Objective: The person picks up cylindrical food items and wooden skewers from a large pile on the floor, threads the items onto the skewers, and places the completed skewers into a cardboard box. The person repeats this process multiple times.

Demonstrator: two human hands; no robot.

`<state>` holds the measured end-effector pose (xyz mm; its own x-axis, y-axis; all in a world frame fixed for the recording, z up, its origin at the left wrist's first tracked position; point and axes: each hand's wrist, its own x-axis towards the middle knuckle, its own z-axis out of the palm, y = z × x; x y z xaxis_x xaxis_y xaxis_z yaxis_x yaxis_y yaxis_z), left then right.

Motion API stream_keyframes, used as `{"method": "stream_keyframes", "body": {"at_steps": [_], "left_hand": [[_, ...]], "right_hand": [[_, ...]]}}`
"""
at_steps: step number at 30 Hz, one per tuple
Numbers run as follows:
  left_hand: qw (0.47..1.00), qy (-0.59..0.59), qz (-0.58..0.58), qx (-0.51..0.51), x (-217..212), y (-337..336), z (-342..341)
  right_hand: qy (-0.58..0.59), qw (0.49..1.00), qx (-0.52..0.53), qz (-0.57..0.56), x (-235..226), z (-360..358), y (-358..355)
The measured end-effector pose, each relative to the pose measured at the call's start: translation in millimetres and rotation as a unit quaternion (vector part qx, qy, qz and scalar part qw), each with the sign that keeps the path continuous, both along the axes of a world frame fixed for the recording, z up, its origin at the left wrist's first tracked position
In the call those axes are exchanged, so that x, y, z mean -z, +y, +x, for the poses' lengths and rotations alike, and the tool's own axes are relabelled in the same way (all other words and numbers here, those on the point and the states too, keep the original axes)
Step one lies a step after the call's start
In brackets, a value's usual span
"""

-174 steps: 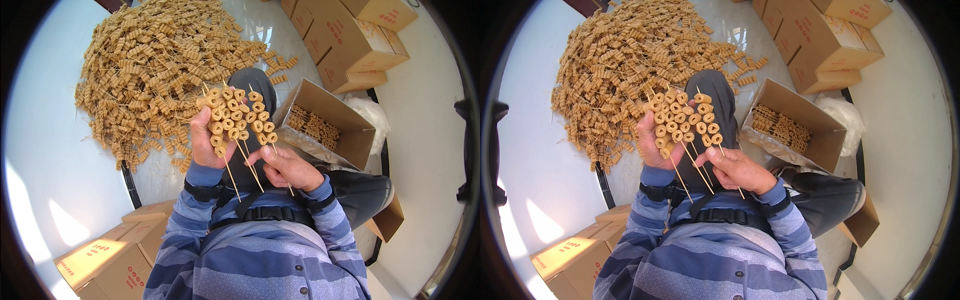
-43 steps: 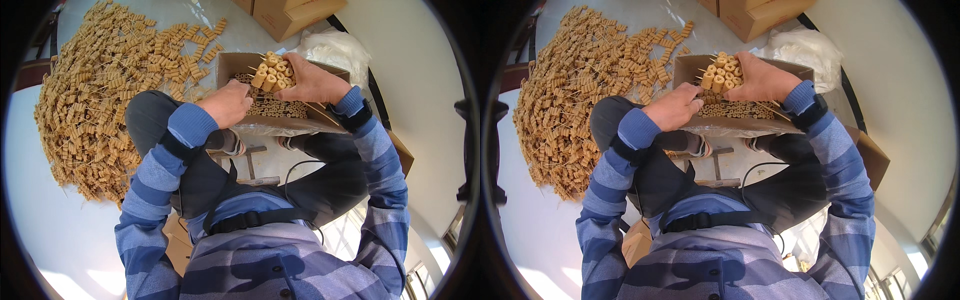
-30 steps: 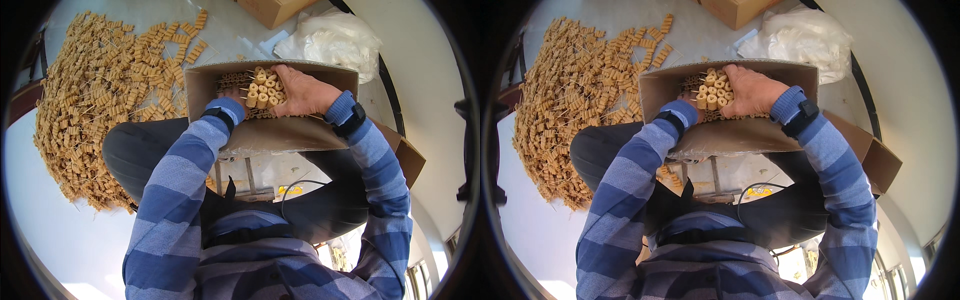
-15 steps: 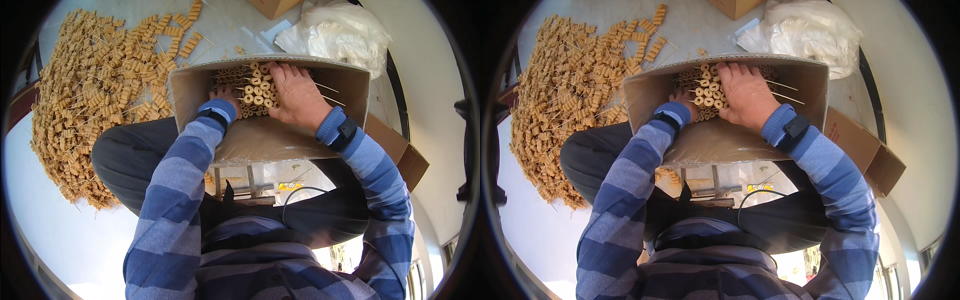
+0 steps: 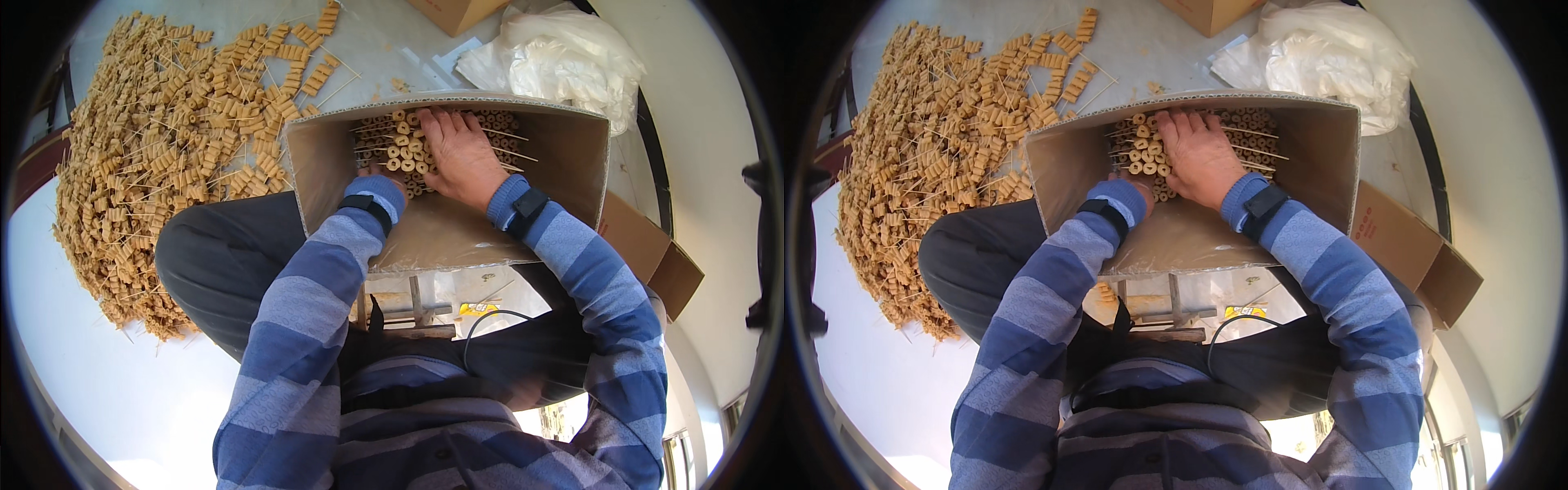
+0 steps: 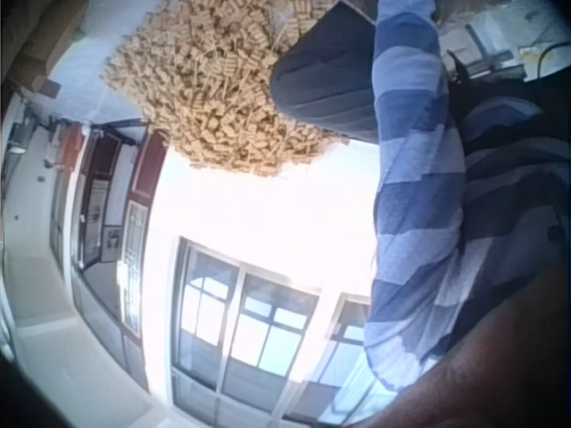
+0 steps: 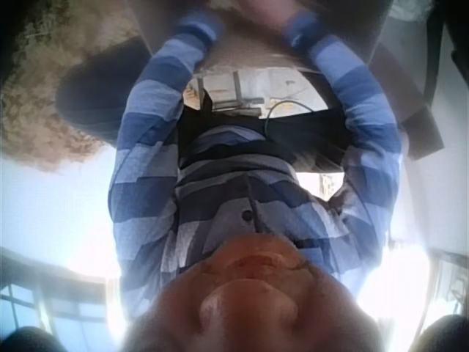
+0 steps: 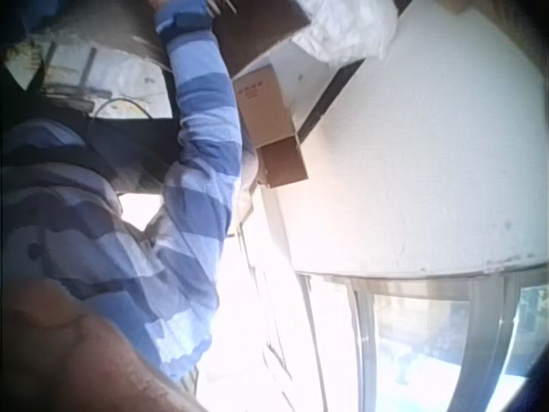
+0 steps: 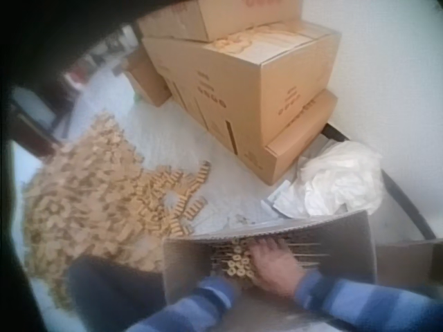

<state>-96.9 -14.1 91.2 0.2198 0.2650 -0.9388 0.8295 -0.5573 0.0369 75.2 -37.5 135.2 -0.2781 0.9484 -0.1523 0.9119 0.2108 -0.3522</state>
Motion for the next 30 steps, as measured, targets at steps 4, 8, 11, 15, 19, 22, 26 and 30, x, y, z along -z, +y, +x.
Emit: {"method": "stream_keyframes", "body": {"at_steps": [4, 8, 11, 15, 19, 22, 26, 30], "left_hand": [[0.996, -0.062, 0.042, -0.042, 5, -6, -2], [0.981, -0.132, 0.133, -0.041, 23, -20, -13], [0.983, -0.127, 0.133, -0.024, 23, -22, -14], [0.986, -0.109, 0.124, -0.033, 7, -21, -12], [0.987, -0.109, 0.115, 0.001, 8, -19, -11], [0.988, -0.096, 0.114, 0.033, 18, -20, -11], [0.988, -0.095, 0.114, 0.035, 20, -19, -12], [0.991, -0.094, 0.09, 0.009, 17, -15, -9]], "right_hand": [[-0.024, 0.999, -0.012, 0.044, 20, -19, 5], [-0.028, 0.998, -0.028, 0.057, 38, -32, 10], [-0.047, 0.996, -0.048, 0.059, 52, -39, 14], [-0.06, 0.994, -0.071, 0.052, 68, -50, 20], [-0.065, 0.992, -0.091, 0.056, 79, -52, 23], [-0.05, 0.993, -0.096, 0.044, 87, -54, 27], [-0.037, 0.994, -0.1, 0.028, 98, -60, 34], [-0.021, 0.995, -0.089, -0.035, 104, -62, 38]]}}
